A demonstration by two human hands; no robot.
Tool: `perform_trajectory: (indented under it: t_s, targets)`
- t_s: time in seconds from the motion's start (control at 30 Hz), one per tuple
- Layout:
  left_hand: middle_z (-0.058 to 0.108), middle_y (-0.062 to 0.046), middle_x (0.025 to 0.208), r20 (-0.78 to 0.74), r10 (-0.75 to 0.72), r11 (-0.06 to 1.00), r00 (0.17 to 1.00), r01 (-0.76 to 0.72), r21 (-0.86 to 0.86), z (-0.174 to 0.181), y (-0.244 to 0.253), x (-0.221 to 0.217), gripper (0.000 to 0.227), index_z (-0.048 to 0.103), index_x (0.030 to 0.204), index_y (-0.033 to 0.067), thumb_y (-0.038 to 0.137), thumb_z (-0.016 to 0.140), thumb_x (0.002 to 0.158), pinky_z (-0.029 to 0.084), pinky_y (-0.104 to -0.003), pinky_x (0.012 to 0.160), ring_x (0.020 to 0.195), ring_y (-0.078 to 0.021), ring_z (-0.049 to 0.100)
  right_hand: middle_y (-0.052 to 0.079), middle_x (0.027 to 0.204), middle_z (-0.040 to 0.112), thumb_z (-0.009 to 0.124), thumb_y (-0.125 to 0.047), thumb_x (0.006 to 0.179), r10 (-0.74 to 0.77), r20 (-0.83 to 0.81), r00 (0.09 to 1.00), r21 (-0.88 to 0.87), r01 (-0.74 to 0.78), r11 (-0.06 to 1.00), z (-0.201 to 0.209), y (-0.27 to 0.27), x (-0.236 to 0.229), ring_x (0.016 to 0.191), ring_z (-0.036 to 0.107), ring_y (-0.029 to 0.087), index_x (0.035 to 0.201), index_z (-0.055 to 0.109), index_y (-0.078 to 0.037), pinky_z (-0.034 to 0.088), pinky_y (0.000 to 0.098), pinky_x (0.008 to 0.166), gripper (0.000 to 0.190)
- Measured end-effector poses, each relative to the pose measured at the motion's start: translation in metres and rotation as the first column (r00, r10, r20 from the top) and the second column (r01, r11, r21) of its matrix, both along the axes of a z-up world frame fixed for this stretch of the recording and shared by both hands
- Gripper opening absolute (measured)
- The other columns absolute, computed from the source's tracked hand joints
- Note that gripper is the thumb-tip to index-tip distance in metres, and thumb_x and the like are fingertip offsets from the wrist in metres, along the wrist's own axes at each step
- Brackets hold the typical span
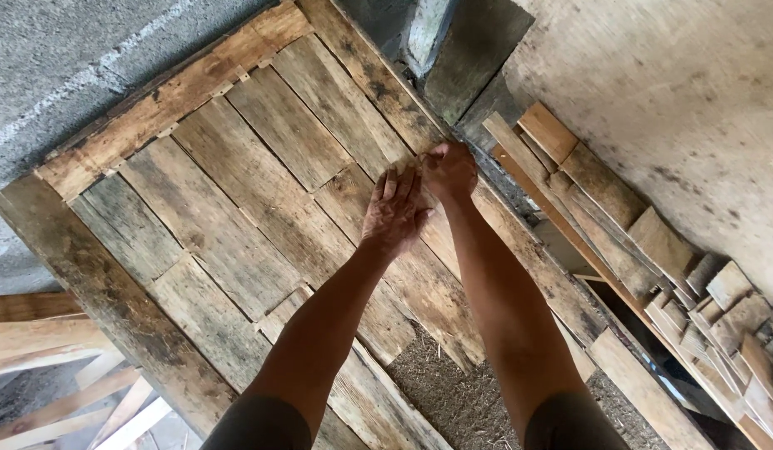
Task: Apply wood planks to a surface to create a rustic wood wall or tabletop pattern.
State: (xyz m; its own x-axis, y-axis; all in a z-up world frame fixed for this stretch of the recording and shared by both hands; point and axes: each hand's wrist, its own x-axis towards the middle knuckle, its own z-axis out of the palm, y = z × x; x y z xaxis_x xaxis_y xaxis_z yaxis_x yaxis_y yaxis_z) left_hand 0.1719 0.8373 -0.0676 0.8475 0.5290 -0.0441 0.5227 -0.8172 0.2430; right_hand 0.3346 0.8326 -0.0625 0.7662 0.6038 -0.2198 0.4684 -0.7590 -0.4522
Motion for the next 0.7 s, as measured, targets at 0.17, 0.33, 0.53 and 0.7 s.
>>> perform_trajectory:
  t_s: [0.17,0.33,0.53,0.7]
  targets:
    - [0.019,-0.017,0.168,0.05,0.016,1.0,0.999,-0.015,-0.01,-0.012,-0.001,0.003,0.082,0.022,0.161,0.0006,0.056,0.037,0.102,0.014,-0.05,0.125,0.152,-0.0403,0.019,0.005,0.097,0.075,0.084,-0.038,0.081,-0.127,0.094,0.987,0.098,0.118,0.988,-0.009,-0.002,0.003,0.088,0.071,0.023,0.091,0.071,-0.016,0.058,0.0401,0.077,0.028]
    - [0.018,-0.016,0.169,0.021,0.017,1.0,1.0,-0.017,-0.018,-0.004,-0.001,0.002,0.078,0.023,0.16,0.0023,0.055,0.035,0.104,0.012,-0.05,0.126,0.154,-0.0396,0.017,0.003,0.095,0.074,0.083,-0.046,0.083,-0.149,0.13,0.98,0.094,0.137,0.986,-0.018,-0.001,0.01,0.082,0.07,0.021,0.1,0.068,-0.018,0.057,0.041,0.072,0.036]
    - [0.021,-0.016,0.167,0.048,0.029,0.999,0.998,-0.027,-0.037,-0.001,-0.001,0.0,0.078,0.027,0.159,0.002,0.054,0.039,0.103,0.014,-0.05,0.126,0.153,-0.0397,0.02,0.005,0.091,0.073,0.09,-0.05,0.073,-0.113,0.179,0.977,0.024,0.111,0.994,-0.005,0.003,0.002,0.079,0.07,0.023,0.091,0.069,-0.016,0.054,0.0405,0.07,0.044]
    - [0.023,-0.017,0.168,0.018,0.012,1.0,1.0,-0.011,-0.009,-0.001,-0.001,0.0,0.08,0.028,0.161,0.001,0.054,0.045,0.103,0.015,-0.05,0.127,0.152,-0.0406,0.023,0.007,0.097,0.073,0.081,-0.036,0.088,-0.113,0.239,0.964,0.184,0.069,0.98,-0.049,-0.007,0.012,0.081,0.07,0.025,0.092,0.063,-0.015,0.055,0.0421,0.069,0.029]
